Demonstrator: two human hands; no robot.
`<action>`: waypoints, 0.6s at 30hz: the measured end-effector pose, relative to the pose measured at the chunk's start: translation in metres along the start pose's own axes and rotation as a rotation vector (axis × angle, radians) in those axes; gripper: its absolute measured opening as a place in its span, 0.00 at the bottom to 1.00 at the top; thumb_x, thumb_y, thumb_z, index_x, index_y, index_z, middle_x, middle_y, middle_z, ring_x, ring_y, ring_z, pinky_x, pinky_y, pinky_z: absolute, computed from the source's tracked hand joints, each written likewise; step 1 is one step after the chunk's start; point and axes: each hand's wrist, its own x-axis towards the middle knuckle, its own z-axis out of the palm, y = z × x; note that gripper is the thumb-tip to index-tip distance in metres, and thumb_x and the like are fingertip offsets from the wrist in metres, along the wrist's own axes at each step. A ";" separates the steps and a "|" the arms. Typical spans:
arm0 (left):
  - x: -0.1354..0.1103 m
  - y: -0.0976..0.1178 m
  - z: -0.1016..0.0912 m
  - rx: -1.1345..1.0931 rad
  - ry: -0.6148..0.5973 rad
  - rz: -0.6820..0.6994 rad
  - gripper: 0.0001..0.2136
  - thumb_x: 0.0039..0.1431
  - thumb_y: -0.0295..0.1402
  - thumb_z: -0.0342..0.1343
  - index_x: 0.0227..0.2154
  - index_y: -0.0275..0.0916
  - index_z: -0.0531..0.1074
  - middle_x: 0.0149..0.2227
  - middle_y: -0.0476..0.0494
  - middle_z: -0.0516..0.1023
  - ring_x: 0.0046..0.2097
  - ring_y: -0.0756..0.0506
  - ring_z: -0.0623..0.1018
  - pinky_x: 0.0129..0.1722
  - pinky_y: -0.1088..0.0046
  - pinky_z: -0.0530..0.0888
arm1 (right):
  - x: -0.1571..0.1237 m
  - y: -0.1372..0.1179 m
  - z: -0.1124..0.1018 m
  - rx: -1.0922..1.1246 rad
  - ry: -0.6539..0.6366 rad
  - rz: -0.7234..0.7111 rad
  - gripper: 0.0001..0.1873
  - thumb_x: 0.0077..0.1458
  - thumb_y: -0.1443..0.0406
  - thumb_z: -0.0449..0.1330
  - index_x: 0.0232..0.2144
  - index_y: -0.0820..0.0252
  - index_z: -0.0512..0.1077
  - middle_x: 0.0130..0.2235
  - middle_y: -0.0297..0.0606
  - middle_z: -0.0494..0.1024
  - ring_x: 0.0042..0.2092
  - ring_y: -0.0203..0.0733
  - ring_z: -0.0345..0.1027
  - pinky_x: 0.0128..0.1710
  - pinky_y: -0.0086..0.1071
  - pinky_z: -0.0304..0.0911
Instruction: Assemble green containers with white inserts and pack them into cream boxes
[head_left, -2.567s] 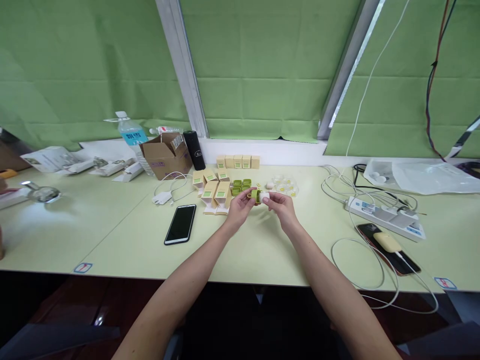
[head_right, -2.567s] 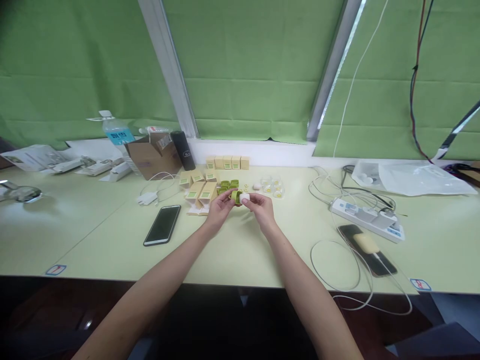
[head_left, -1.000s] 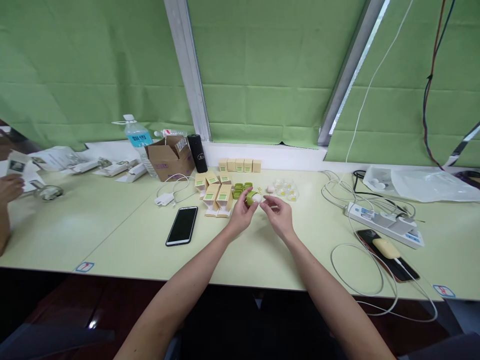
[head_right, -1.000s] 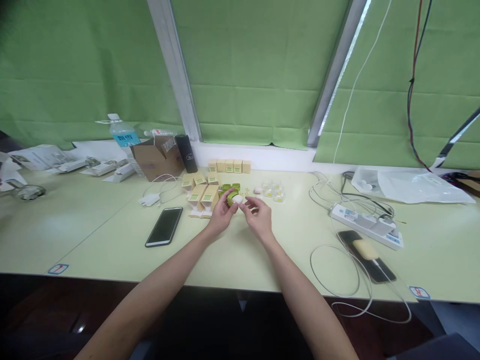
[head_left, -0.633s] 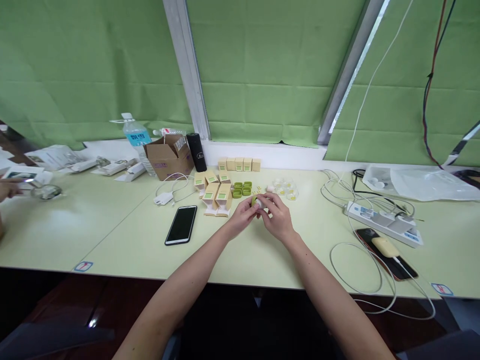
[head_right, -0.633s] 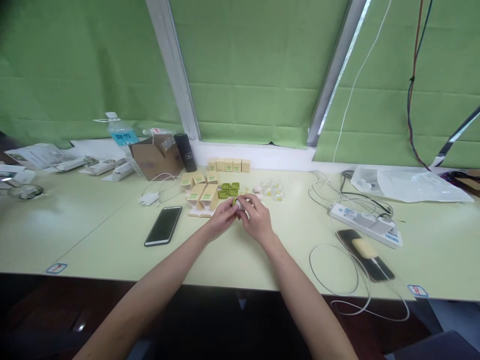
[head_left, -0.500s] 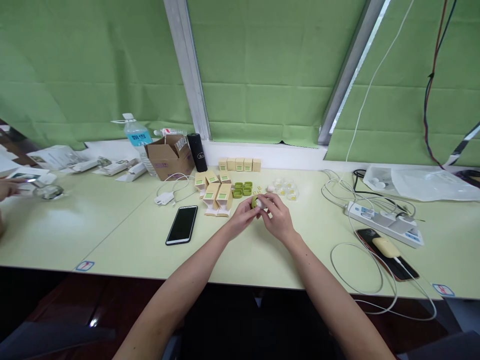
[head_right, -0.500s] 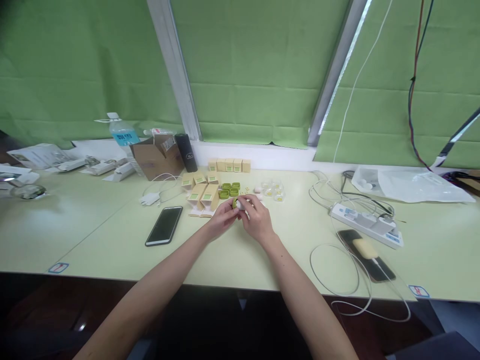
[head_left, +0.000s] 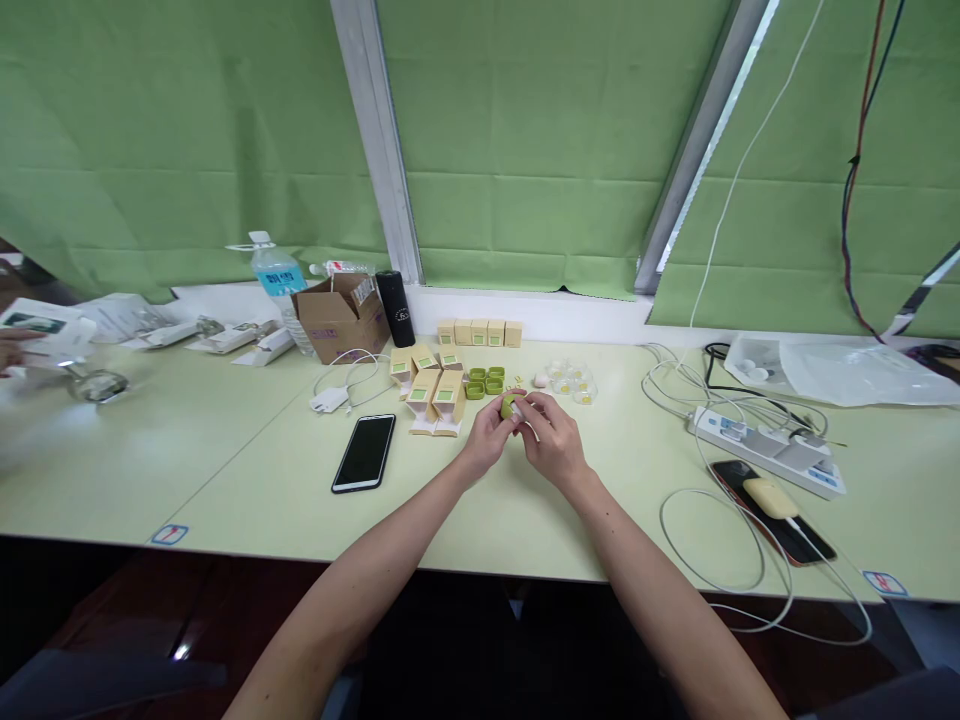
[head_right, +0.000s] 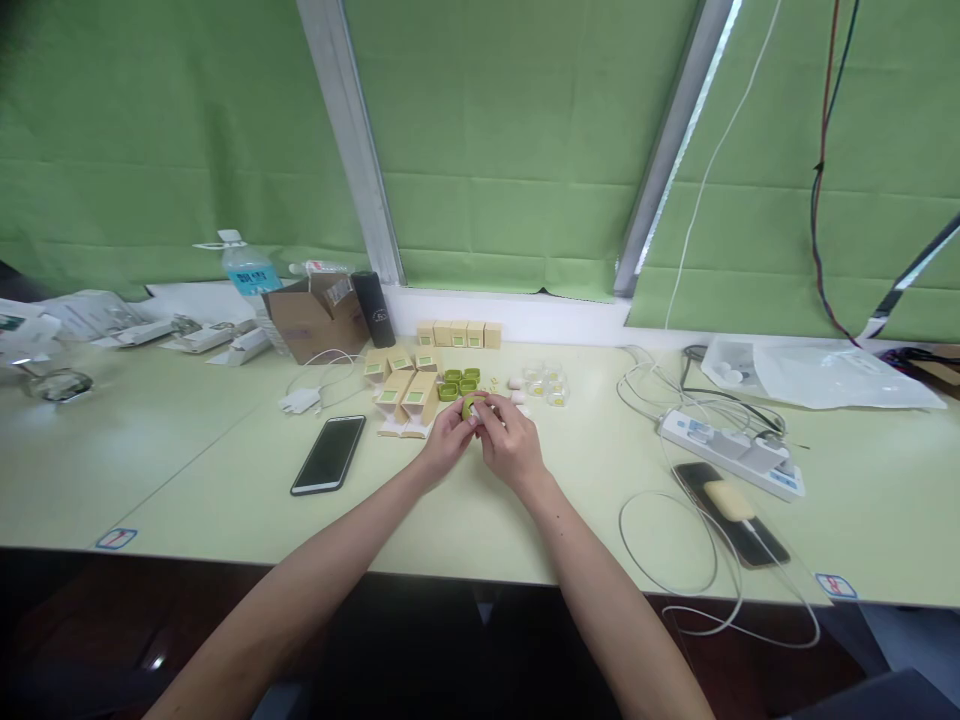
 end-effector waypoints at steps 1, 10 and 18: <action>0.000 0.000 0.001 0.025 0.007 0.012 0.25 0.57 0.44 0.65 0.53 0.37 0.72 0.48 0.39 0.78 0.44 0.45 0.76 0.42 0.71 0.72 | 0.000 0.000 0.001 -0.011 0.010 -0.011 0.20 0.66 0.71 0.53 0.58 0.58 0.69 0.48 0.50 0.76 0.39 0.42 0.75 0.37 0.35 0.75; -0.002 0.002 0.001 0.016 0.014 0.034 0.24 0.58 0.45 0.64 0.54 0.39 0.72 0.51 0.38 0.78 0.49 0.41 0.78 0.49 0.66 0.73 | -0.001 -0.001 0.004 -0.038 0.026 -0.040 0.23 0.66 0.71 0.54 0.61 0.56 0.66 0.48 0.49 0.76 0.40 0.42 0.75 0.38 0.34 0.75; -0.006 0.016 0.001 -0.241 -0.096 -0.149 0.22 0.53 0.37 0.71 0.49 0.38 0.75 0.46 0.39 0.79 0.51 0.41 0.78 0.53 0.67 0.72 | 0.002 -0.006 0.002 0.039 0.001 -0.017 0.29 0.65 0.71 0.52 0.67 0.56 0.60 0.52 0.53 0.73 0.52 0.50 0.72 0.44 0.42 0.77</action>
